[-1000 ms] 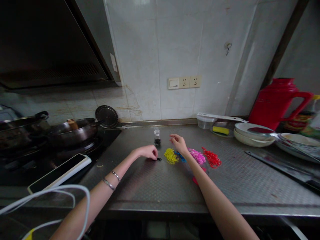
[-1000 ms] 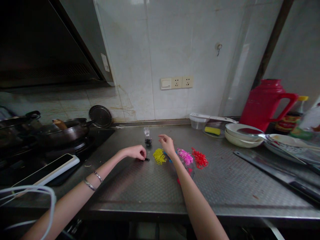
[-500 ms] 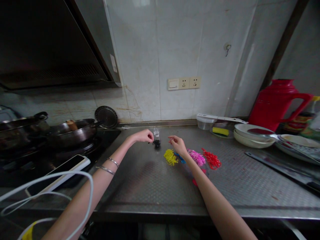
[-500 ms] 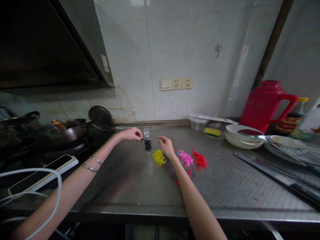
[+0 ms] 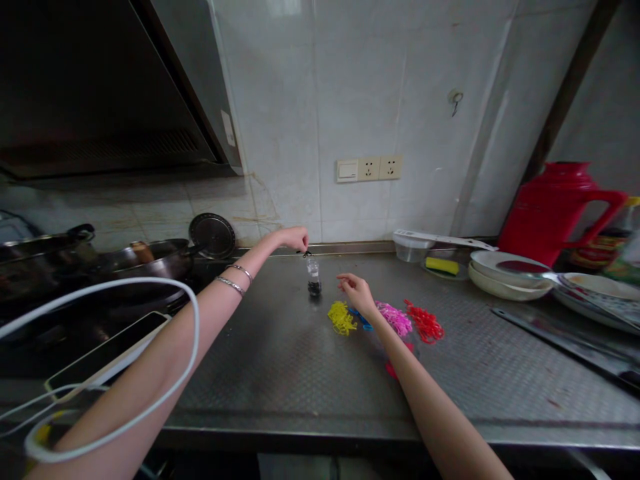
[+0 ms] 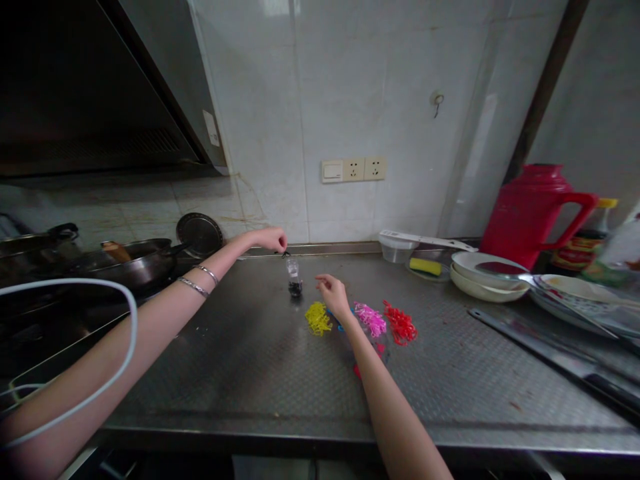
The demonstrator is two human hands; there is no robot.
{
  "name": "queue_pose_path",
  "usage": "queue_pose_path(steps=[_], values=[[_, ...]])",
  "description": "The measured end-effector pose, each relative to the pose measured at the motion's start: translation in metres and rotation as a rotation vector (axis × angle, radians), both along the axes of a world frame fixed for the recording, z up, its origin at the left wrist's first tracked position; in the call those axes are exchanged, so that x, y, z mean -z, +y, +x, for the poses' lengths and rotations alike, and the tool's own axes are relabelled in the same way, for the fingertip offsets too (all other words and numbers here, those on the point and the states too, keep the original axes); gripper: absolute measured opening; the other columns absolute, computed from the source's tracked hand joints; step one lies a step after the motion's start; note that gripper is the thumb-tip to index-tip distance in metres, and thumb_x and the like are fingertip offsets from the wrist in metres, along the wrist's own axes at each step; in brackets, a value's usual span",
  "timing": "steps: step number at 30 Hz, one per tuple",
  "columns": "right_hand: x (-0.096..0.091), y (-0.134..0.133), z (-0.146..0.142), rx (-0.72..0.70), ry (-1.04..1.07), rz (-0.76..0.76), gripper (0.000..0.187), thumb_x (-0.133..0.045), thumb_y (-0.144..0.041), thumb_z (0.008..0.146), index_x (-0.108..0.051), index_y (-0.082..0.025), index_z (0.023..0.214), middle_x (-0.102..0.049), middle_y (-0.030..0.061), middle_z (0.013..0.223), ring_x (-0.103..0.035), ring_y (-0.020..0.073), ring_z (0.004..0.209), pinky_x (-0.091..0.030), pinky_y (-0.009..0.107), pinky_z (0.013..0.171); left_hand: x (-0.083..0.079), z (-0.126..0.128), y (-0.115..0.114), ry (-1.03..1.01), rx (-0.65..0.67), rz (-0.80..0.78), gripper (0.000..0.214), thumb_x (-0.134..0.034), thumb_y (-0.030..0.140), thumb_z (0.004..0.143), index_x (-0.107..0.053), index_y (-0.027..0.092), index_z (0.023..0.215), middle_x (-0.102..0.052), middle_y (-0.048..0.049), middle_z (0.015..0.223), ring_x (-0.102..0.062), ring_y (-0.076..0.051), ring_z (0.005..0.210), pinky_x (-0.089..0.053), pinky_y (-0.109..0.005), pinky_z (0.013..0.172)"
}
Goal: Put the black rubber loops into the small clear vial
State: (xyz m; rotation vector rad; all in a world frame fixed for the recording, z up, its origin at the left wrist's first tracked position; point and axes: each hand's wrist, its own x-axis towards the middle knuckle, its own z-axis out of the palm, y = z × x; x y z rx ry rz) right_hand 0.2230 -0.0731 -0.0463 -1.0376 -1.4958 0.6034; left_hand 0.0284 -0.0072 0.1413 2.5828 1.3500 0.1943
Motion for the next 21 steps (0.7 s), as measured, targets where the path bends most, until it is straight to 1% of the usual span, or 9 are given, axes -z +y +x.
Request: queue_pose_path(steps=[6,14,21], values=[[-0.001,-0.001,0.0,0.004,-0.02,0.004,0.03,-0.042,-0.024,0.069,-0.064,-0.016,0.089,-0.063,0.0021,0.065,-0.057,0.014,0.06,-0.044,0.025,0.059,0.002,0.015,0.003,0.1,-0.008,-0.017,0.009,-0.06,0.006,0.046,-0.064,0.014,0.048,-0.057,0.0007,0.045,-0.042,-0.008,0.045,-0.028,-0.02,0.049],[-0.005,-0.005,-0.001,0.0,-0.022,-0.004,0.03,-0.042,-0.024,0.071,-0.063,-0.015,0.089,-0.062,0.0023,0.065,-0.058,0.014,0.061,-0.043,0.024,0.058,0.012,0.025,0.008,0.053,-0.036,-0.071,0.015,-0.059,0.001,0.043,-0.06,0.015,0.04,-0.054,0.0,0.042,-0.042,-0.009,0.046,-0.029,-0.021,0.05],[-0.004,-0.004,0.0,0.007,-0.034,-0.009,0.029,-0.042,-0.023,0.071,-0.063,-0.015,0.089,-0.063,0.0021,0.065,-0.058,0.014,0.062,-0.043,0.024,0.059,0.012,0.028,0.012,0.159,-0.012,-0.024,0.011,-0.06,0.004,0.043,-0.061,0.015,0.042,-0.055,-0.0006,0.043,-0.043,-0.01,0.048,-0.031,-0.021,0.05]])
